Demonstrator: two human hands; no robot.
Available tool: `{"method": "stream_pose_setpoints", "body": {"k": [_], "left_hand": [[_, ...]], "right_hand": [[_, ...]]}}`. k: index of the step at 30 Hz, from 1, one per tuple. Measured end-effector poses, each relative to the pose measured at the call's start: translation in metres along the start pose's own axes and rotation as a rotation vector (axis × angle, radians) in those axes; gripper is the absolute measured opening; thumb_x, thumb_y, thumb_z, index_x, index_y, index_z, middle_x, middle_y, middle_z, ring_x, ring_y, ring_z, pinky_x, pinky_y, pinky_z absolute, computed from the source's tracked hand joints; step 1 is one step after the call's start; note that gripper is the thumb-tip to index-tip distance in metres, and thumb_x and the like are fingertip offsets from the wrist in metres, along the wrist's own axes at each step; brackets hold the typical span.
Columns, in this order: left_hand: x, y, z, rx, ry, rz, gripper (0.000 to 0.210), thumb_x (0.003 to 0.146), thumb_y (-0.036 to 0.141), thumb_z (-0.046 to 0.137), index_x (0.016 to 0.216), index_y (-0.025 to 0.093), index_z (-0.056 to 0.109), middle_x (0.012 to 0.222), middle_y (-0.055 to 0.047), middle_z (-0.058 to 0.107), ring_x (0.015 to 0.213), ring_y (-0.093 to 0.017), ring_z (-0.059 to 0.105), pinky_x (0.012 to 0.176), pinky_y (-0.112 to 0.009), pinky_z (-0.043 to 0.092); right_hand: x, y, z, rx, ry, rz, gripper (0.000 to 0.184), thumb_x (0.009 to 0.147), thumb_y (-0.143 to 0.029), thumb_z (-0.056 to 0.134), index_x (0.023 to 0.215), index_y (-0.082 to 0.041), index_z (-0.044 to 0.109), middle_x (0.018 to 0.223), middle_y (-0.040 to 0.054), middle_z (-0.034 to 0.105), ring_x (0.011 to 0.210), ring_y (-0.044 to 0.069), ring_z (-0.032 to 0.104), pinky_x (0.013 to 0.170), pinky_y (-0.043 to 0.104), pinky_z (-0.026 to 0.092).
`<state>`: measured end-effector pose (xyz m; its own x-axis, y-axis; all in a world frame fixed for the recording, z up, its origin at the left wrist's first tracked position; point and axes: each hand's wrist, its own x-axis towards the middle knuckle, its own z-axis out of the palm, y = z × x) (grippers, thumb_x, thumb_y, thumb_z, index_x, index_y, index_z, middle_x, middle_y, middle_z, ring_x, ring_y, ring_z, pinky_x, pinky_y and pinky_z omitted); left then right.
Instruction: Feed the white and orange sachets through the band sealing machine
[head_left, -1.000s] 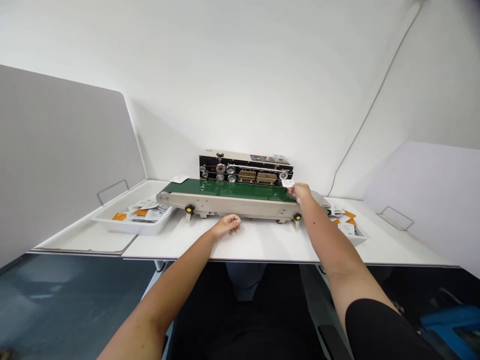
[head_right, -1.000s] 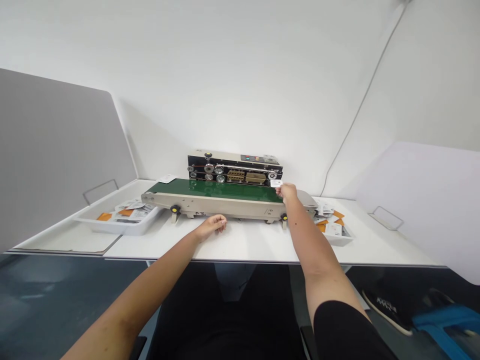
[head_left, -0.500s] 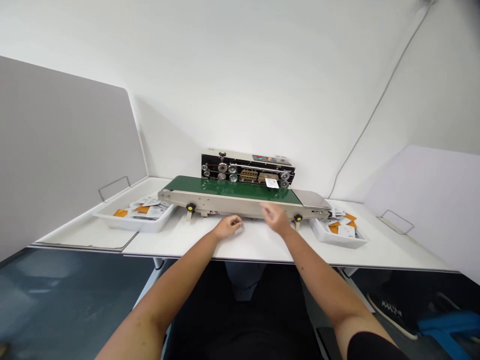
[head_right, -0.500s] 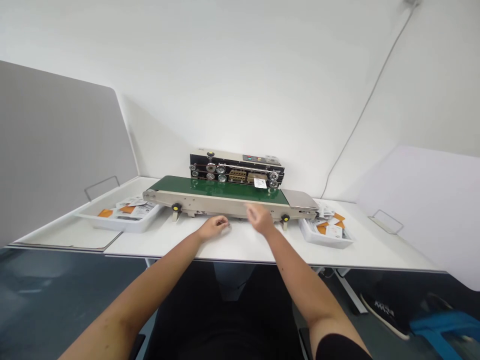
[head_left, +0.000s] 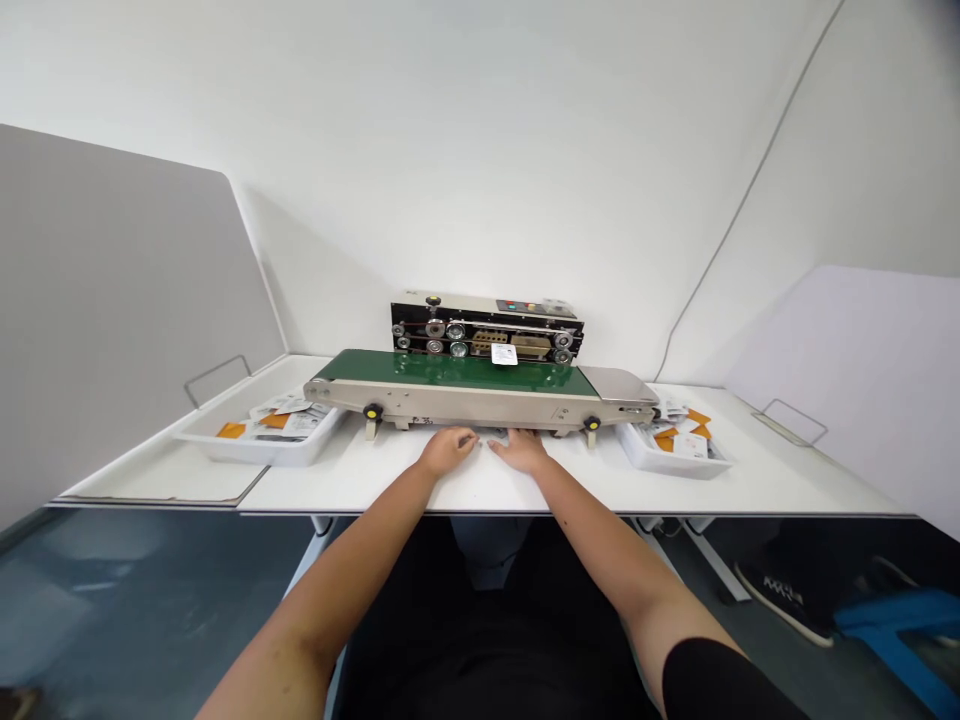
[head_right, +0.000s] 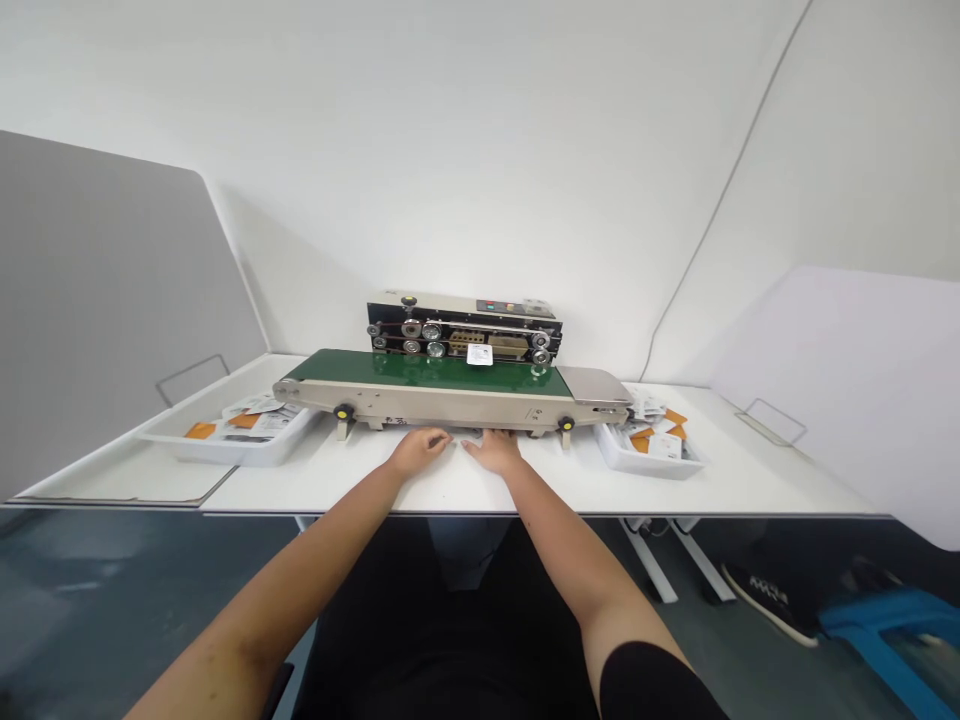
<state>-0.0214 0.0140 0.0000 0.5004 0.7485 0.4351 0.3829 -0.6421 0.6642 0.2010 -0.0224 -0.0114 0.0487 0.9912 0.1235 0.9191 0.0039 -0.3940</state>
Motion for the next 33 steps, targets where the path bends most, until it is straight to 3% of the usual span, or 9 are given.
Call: {"method": "stream_pose_setpoints", "body": {"k": [6,11,18,23,29,31,33], "left_hand": [[0.002,-0.001,-0.008,0.126,0.067,-0.041,0.015,0.085,0.026,0.06,0.087,0.025,0.075,0.091,-0.004,0.075,0.087,-0.023,0.066,0.083,-0.03,0.047],[0.003,-0.002,-0.01,0.152,0.05,-0.052,0.017,0.087,0.026,0.059,0.095,0.025,0.074,0.1,-0.004,0.075,0.095,-0.024,0.066,0.089,-0.032,0.046],[0.004,-0.011,0.002,0.286,-0.066,-0.09,0.027,0.092,0.033,0.056,0.112,0.023,0.071,0.114,-0.011,0.072,0.112,-0.031,0.062,0.106,-0.042,0.036],[0.003,-0.014,0.007,0.269,-0.062,-0.121,0.033,0.086,0.037,0.064,0.116,0.023,0.068,0.125,-0.013,0.068,0.123,-0.033,0.055,0.111,-0.045,0.03],[-0.006,0.0,-0.005,0.072,-0.266,0.126,0.06,0.082,0.04,0.069,0.139,0.025,0.057,0.14,-0.009,0.059,0.128,-0.03,0.053,0.11,-0.037,0.037],[-0.009,0.003,-0.007,0.026,-0.288,0.173,0.065,0.08,0.042,0.072,0.141,0.025,0.055,0.139,-0.009,0.06,0.125,-0.029,0.055,0.107,-0.036,0.04],[-0.008,0.004,-0.008,0.008,-0.269,0.193,0.051,0.082,0.041,0.07,0.131,0.026,0.064,0.126,-0.008,0.068,0.112,-0.028,0.062,0.099,-0.034,0.045]], "right_hand": [[0.021,-0.023,0.0,0.076,-0.144,-0.3,0.056,0.085,-0.063,0.061,0.133,-0.036,0.061,0.137,0.0031,0.061,0.124,0.032,0.056,0.102,0.041,0.042],[0.008,-0.03,0.002,0.103,-0.091,-0.529,0.046,0.088,-0.048,0.064,0.132,-0.033,0.063,0.139,0.0033,0.06,0.125,0.027,0.056,0.106,0.04,0.041],[-0.023,-0.023,0.001,0.197,-0.034,-0.683,0.035,0.089,-0.036,0.065,0.123,-0.028,0.069,0.131,0.0055,0.065,0.127,0.025,0.055,0.111,0.04,0.037],[-0.031,-0.022,-0.003,0.321,0.013,-0.692,0.031,0.099,-0.04,0.048,0.11,-0.026,0.074,0.115,0.0068,0.072,0.113,0.024,0.061,0.105,0.041,0.041],[-0.024,-0.018,-0.009,0.581,0.297,-0.522,0.046,0.097,-0.057,0.045,0.087,-0.023,0.073,0.101,0.0087,0.063,0.101,0.024,0.057,0.097,0.04,0.043],[-0.023,-0.017,-0.008,0.693,0.314,-0.48,0.051,0.096,-0.062,0.043,0.083,-0.021,0.07,0.097,0.0081,0.06,0.097,0.023,0.057,0.095,0.038,0.044],[-0.022,-0.017,-0.005,0.795,0.262,-0.472,0.053,0.095,-0.066,0.042,0.081,-0.021,0.068,0.095,0.0075,0.059,0.096,0.022,0.058,0.094,0.036,0.044]]}}
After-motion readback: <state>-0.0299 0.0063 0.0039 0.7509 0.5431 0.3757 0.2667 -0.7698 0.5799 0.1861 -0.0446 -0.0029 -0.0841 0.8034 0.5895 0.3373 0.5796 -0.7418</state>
